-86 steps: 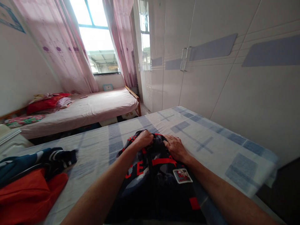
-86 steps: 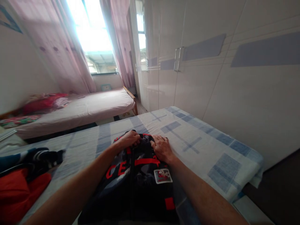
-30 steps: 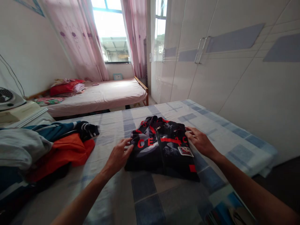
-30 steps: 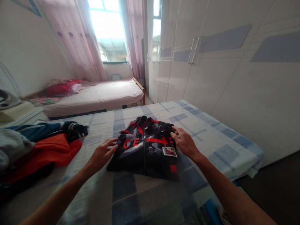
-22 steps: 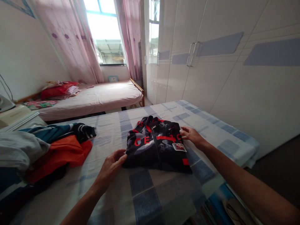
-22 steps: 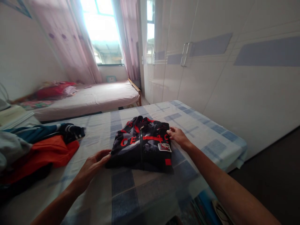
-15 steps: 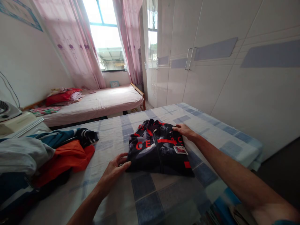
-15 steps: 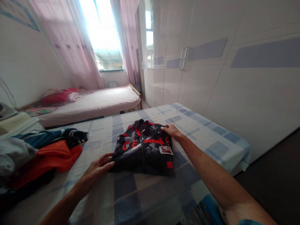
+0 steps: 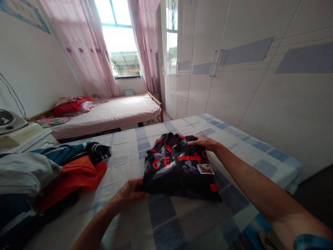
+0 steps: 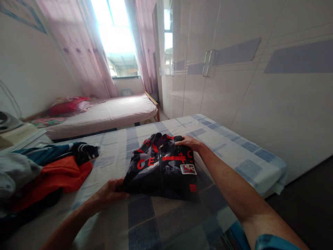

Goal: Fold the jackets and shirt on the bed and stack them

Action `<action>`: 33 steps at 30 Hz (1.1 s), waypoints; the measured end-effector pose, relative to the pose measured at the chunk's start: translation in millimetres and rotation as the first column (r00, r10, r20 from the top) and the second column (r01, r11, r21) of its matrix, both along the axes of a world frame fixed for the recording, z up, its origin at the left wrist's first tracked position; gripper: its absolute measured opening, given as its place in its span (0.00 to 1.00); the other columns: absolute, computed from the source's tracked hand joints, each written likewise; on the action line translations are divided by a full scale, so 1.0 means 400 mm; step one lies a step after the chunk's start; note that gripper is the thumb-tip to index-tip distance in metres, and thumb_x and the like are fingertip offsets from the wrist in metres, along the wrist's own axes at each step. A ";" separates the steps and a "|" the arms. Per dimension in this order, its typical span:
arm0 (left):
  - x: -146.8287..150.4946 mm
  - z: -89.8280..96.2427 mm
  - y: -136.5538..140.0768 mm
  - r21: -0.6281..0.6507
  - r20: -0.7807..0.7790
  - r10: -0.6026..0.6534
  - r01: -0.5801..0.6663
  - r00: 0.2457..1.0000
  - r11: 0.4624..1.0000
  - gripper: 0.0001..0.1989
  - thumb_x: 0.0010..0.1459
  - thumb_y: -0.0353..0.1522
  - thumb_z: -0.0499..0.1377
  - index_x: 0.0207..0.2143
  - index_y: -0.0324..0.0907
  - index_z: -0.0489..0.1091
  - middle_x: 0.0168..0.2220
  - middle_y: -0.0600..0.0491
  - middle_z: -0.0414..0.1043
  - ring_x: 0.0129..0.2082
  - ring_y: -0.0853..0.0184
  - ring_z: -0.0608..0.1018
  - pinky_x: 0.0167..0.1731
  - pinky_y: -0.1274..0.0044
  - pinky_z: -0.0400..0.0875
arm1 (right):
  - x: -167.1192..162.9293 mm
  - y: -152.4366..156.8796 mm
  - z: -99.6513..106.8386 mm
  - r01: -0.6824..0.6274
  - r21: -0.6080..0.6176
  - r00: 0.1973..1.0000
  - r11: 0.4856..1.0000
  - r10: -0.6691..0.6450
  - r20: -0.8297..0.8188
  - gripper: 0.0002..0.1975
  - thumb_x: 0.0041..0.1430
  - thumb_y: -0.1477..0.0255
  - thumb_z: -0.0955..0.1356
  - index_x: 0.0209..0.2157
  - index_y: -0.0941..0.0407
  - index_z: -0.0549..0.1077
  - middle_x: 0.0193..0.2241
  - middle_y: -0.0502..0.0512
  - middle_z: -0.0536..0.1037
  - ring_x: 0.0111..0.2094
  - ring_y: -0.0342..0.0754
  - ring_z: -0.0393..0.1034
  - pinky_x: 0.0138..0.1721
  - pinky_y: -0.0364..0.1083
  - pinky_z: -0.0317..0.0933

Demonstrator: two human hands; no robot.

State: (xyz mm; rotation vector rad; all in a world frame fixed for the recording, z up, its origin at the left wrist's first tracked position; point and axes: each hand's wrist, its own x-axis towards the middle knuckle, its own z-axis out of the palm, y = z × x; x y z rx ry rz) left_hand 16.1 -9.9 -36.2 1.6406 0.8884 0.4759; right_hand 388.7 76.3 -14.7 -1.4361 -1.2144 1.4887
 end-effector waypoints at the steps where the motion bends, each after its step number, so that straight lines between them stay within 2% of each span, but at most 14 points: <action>1: 0.006 -0.004 -0.001 0.006 0.008 0.026 -0.026 1.000 1.000 0.09 0.44 0.34 0.64 0.28 0.38 0.71 0.28 0.56 0.70 0.29 0.70 0.69 0.31 0.80 0.64 | -0.005 -0.002 0.003 0.010 0.013 1.000 1.000 -0.010 -0.014 0.12 0.41 0.75 0.74 0.32 0.60 0.73 0.26 0.54 0.79 0.24 0.46 0.74 0.28 0.43 0.71; 4: 0.023 -0.008 -0.012 0.004 -0.027 0.161 -0.161 0.987 0.987 0.13 0.47 0.39 0.62 0.24 0.38 0.69 0.15 0.61 0.59 0.16 0.76 0.60 0.18 0.82 0.55 | -0.013 -0.019 0.024 0.080 0.089 0.996 0.993 -0.075 -0.056 0.12 0.43 0.77 0.72 0.33 0.59 0.73 0.24 0.51 0.79 0.23 0.44 0.73 0.27 0.42 0.70; 6: 0.031 -0.003 -0.027 0.001 -0.054 0.242 -0.243 0.969 0.970 0.16 0.50 0.44 0.59 0.27 0.38 0.68 0.10 0.64 0.51 0.11 0.78 0.53 0.13 0.82 0.47 | -0.010 -0.040 0.037 0.151 0.169 0.986 0.974 -0.138 -0.089 0.13 0.44 0.76 0.71 0.35 0.57 0.72 0.24 0.48 0.79 0.22 0.42 0.72 0.26 0.41 0.69; 8: 0.039 0.006 -0.049 -0.013 -0.060 0.299 -0.300 0.952 0.954 0.19 0.51 0.47 0.56 0.32 0.38 0.69 0.08 0.65 0.49 0.08 0.77 0.51 0.11 0.82 0.43 | -0.002 -0.065 0.035 0.227 0.244 0.972 0.943 -0.202 -0.121 0.15 0.44 0.75 0.71 0.38 0.56 0.72 0.24 0.47 0.79 0.22 0.42 0.72 0.26 0.40 0.68; 10: 0.046 0.016 -0.072 -0.061 -0.062 0.362 -0.365 0.930 0.929 0.22 0.50 0.49 0.55 0.34 0.38 0.68 0.08 0.65 0.50 0.08 0.77 0.50 0.10 0.82 0.42 | 0.007 -0.090 0.014 0.276 0.262 0.960 0.925 -0.251 -0.126 0.15 0.42 0.75 0.72 0.37 0.56 0.73 0.24 0.47 0.78 0.21 0.42 0.71 0.24 0.40 0.67; 14: 0.058 0.039 -0.110 -0.087 -0.064 0.417 -0.421 0.907 0.903 0.22 0.48 0.48 0.57 0.34 0.37 0.68 0.09 0.65 0.52 0.10 0.78 0.52 0.13 0.83 0.45 | 0.014 -0.115 -0.036 0.266 0.207 0.963 0.941 -0.253 -0.087 0.15 0.39 0.75 0.72 0.34 0.59 0.73 0.23 0.50 0.78 0.22 0.44 0.72 0.24 0.41 0.67; 17: 0.063 0.047 -0.128 -0.063 -0.038 0.456 -0.458 0.889 0.887 0.22 0.50 0.48 0.56 0.32 0.37 0.68 0.08 0.64 0.52 0.11 0.78 0.53 0.16 0.83 0.49 | 0.009 -0.107 -0.034 0.249 0.254 0.968 0.935 -0.232 -0.093 0.18 0.41 0.72 0.72 0.38 0.57 0.73 0.27 0.49 0.79 0.24 0.43 0.72 0.27 0.41 0.68; 19: 0.064 0.042 -0.131 -0.063 -0.036 0.523 -0.524 0.852 0.849 0.25 0.49 0.50 0.56 0.36 0.36 0.68 0.08 0.65 0.52 0.10 0.78 0.52 0.14 0.83 0.47 | 0.006 -0.096 -0.028 0.218 0.306 0.975 0.927 -0.216 -0.040 0.19 0.43 0.69 0.72 0.41 0.56 0.72 0.29 0.49 0.79 0.25 0.43 0.72 0.30 0.42 0.68; 21: 0.060 0.031 -0.125 -0.073 -0.078 0.550 -0.555 0.831 0.828 0.29 0.46 0.50 0.57 0.41 0.35 0.66 0.09 0.64 0.55 0.09 0.77 0.52 0.12 0.82 0.45 | 0.007 -0.085 -0.034 0.179 0.330 0.977 0.927 -0.207 0.052 0.18 0.43 0.68 0.71 0.39 0.57 0.73 0.29 0.51 0.79 0.26 0.45 0.73 0.30 0.44 0.69; 24: 0.042 0.018 -0.099 -0.080 -0.151 0.505 -0.520 0.850 0.851 0.33 0.42 0.49 0.58 0.44 0.34 0.65 0.13 0.61 0.63 0.08 0.76 0.54 0.10 0.82 0.45 | 0.021 -0.074 -0.063 0.162 0.328 0.960 0.931 -0.225 0.167 0.13 0.43 0.68 0.71 0.33 0.59 0.75 0.25 0.53 0.79 0.24 0.47 0.72 0.27 0.45 0.68; 27: 0.021 0.013 -0.082 -0.058 -0.163 0.460 -0.473 0.873 0.879 0.29 0.42 0.48 0.59 0.41 0.34 0.67 0.17 0.55 0.69 0.10 0.76 0.58 0.11 0.82 0.46 | 0.041 -0.073 -0.083 0.164 0.369 0.927 0.915 -0.271 0.260 0.12 0.44 0.67 0.70 0.31 0.59 0.76 0.25 0.53 0.78 0.25 0.48 0.72 0.26 0.44 0.66; 29: 0.015 0.009 -0.085 -0.035 -0.143 0.477 -0.486 0.867 0.873 0.28 0.43 0.48 0.59 0.39 0.35 0.68 0.18 0.55 0.70 0.11 0.76 0.60 0.12 0.82 0.47 | 0.048 -0.076 -0.080 0.163 0.409 0.900 0.898 -0.305 0.310 0.12 0.45 0.66 0.69 0.31 0.59 0.76 0.25 0.52 0.78 0.26 0.47 0.72 0.26 0.44 0.65; 33: 0.018 -0.002 -0.110 0.019 -0.139 0.520 -0.523 0.842 0.852 0.30 0.49 0.49 0.54 0.47 0.36 0.64 0.18 0.57 0.70 0.09 0.75 0.57 0.11 0.81 0.46 | 0.037 -0.085 -0.064 0.156 0.524 0.825 0.837 -0.402 0.397 0.14 0.50 0.64 0.66 0.37 0.57 0.73 0.31 0.51 0.77 0.31 0.46 0.71 0.32 0.43 0.64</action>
